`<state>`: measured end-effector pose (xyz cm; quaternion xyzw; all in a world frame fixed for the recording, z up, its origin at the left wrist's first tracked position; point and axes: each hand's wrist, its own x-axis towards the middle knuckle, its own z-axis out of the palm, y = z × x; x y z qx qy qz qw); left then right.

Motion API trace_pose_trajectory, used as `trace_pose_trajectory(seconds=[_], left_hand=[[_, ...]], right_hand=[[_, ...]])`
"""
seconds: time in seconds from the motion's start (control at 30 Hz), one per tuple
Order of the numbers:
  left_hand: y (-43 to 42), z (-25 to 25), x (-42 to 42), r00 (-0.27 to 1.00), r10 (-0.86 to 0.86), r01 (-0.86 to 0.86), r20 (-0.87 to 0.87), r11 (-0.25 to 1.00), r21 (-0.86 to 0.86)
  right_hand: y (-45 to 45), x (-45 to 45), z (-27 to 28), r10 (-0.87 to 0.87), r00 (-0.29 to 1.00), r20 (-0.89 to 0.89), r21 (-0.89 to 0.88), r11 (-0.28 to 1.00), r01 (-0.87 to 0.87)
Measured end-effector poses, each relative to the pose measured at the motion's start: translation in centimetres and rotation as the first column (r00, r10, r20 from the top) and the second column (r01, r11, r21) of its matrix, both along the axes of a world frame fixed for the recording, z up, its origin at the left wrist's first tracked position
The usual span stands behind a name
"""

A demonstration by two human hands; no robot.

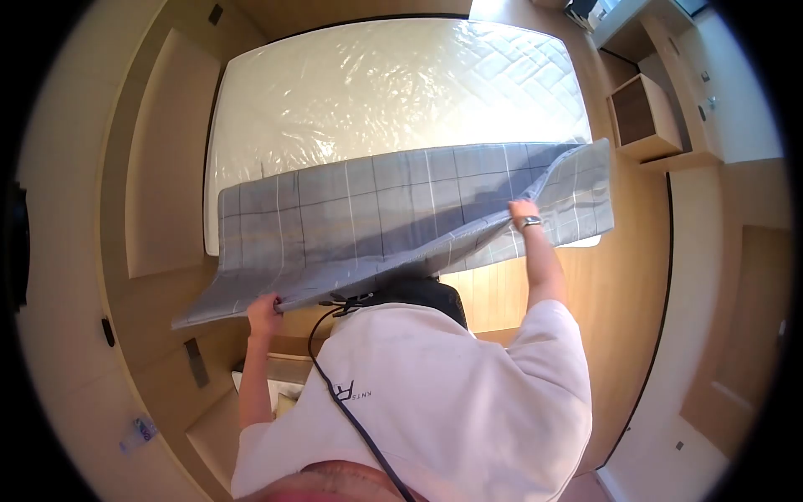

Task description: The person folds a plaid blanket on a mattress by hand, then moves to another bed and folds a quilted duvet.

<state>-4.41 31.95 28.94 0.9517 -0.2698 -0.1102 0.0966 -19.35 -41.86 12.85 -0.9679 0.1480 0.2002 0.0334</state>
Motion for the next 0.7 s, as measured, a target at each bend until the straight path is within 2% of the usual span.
trace_pose_trajectory(seconds=[0.03,0.13,0.2,0.23,0.3,0.37,0.43,0.47,0.5,0.6,0.63,0.7], left_hand=[[0.3,0.2,0.2,1.0,-0.012,0.012,0.003,1.0,0.001],[0.8,-0.5,1.4,0.994,-0.101,0.104,0.052,0.993,-0.049],[2.2,-1.3,2.7,0.979,-0.198,0.199,0.053,0.98,-0.029],[2.1,-1.0,3.5,0.974,-0.215,0.218,0.067,0.975,-0.038],[2.0,0.2,4.5,0.975,-0.219,0.219,0.046,0.976,-0.008],[2.1,1.1,5.9,0.965,-0.246,0.252,0.095,0.966,-0.056],[1.8,2.4,6.6,0.96,-0.251,0.264,0.127,0.959,-0.1],[1.1,3.7,7.2,0.942,-0.304,0.319,0.142,0.943,-0.094],[0.5,4.6,7.9,0.921,-0.356,0.372,0.157,0.924,-0.088],[-0.2,5.6,9.6,0.911,-0.37,0.386,0.183,0.92,-0.062],[-0.5,6.0,9.7,0.918,-0.362,0.375,0.164,0.925,-0.058],[-2.0,6.7,10.7,0.914,-0.347,0.354,0.21,0.935,0.006]], right_hand=[[-1.9,-1.8,0.5,-0.083,0.995,-0.049,-0.034,0.996,0.081],[-6.0,-7.4,2.6,-0.07,0.996,-0.063,-0.145,0.988,0.06],[-6.2,-10.8,5.9,-0.103,0.991,-0.083,-0.058,0.993,0.099],[-5.9,-12.2,7.2,-0.073,0.992,-0.104,-0.065,0.996,0.066],[-5.4,-16.1,9.1,-0.133,0.988,-0.074,-0.048,0.99,0.129],[-6.1,-20.8,8.3,-0.244,0.957,-0.154,-0.123,0.966,0.227],[-5.1,-24.6,7.8,-0.315,0.949,-0.003,-0.304,0.904,0.299],[-4.6,-25.6,7.7,-0.418,0.908,-0.036,-0.363,0.851,0.378],[-4.2,-26.0,7.9,-0.415,0.908,-0.052,-0.369,0.853,0.369],[-2.8,-27.0,7.6,-0.592,0.801,-0.095,-0.355,0.771,0.528],[-2.3,-27.3,7.5,-0.582,0.805,-0.115,-0.355,0.781,0.514],[-2.3,-26.9,6.5,-0.689,0.714,-0.123,-0.324,0.708,0.628]])
